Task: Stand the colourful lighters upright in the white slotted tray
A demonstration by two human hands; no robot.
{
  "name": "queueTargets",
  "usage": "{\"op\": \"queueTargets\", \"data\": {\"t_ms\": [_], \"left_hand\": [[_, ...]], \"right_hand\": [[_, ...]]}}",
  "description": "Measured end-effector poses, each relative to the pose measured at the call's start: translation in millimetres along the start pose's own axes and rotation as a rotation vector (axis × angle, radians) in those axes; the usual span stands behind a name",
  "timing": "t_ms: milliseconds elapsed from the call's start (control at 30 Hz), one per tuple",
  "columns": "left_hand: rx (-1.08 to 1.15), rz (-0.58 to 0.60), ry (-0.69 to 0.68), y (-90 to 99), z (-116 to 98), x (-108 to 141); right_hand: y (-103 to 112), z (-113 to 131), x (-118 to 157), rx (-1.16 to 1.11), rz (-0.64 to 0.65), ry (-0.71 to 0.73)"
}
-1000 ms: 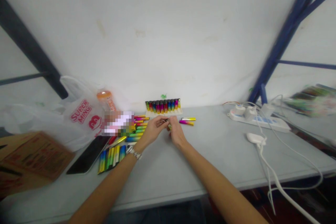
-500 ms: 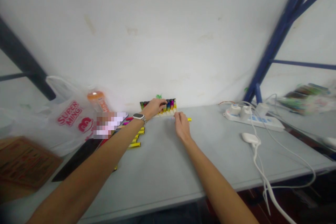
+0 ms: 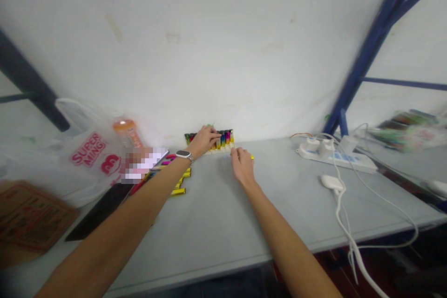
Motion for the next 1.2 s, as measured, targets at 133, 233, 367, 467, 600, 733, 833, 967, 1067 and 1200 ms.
{"op": "queueTargets", "data": {"t_ms": [133,233,367,467,600,733,833,967,1067,1200], "left_hand": [[-0.205,-0.056,0.011,0.6,-9,15],[-0.23,-0.042,0.039,-3.8,-7,20],[-0.212,-0.03,0.047,-6.3,-7,22],[-0.153,-0.12,0.026,-0.5,-19,30],[-0.004,-0.282,0.009,7.4,-41,55],[0.162,-0.326,0.045,4.4,-52,85],[0.281,-0.337,0.091,2.9,-48,103],[0.429,-0.334,0.111,3.6,-34,119],[0.514,-0.366,0.134,6.6,-20,126],[0.578,-0.413,0.192,8.3,-9,129]], "right_hand": [[2,-3,4,0.259,0.045,-0.041],[0,-1,8,0.39,0.081,-0.016],[-11,-2,13,0.478,0.16,0.023],[-20,0,15,0.495,0.214,0.073],[-32,9,17,0.441,0.259,0.169],[-44,21,24,0.383,0.296,0.247],[-52,34,31,0.327,0.312,0.346],[-46,49,37,0.124,0.251,0.398],[-35,47,36,-0.138,0.159,0.263],[-59,26,43,-0.55,0.311,-0.148]]}}
Point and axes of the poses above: each hand's wrist, its own x-axis away from the middle knuckle, its own y-axis out of the back of the hand, z = x × y, the point moved 10 cm from there along -x, towards the middle knuckle, and after that the axes turned 10 degrees about x, right-handed, at the moved point
